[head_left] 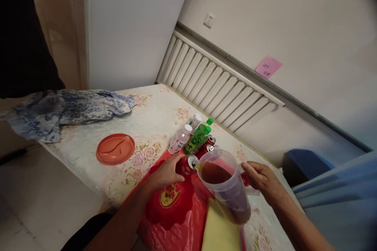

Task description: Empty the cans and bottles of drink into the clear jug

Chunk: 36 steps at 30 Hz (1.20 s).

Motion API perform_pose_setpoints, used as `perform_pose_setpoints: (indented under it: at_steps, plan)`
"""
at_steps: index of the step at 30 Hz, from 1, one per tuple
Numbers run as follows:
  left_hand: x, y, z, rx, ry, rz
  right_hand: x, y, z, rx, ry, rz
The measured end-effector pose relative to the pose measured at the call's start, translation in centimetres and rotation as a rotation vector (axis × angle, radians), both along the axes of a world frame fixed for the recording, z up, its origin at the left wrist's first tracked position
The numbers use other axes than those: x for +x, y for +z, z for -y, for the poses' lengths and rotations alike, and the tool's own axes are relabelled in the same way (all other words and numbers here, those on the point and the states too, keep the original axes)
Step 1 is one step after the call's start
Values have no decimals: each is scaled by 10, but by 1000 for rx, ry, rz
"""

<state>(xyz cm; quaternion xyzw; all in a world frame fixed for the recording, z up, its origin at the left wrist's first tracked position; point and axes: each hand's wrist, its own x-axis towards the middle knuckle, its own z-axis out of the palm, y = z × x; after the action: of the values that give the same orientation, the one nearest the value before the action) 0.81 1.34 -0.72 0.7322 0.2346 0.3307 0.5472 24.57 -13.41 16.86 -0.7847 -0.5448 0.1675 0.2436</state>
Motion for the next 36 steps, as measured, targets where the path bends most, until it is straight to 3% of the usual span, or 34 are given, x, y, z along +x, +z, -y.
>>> perform_pose_setpoints:
  at_steps: [36]
  plan:
    - [2, -2, -1, 27, -15, 5, 7, -8, 1, -11, -4, -36]
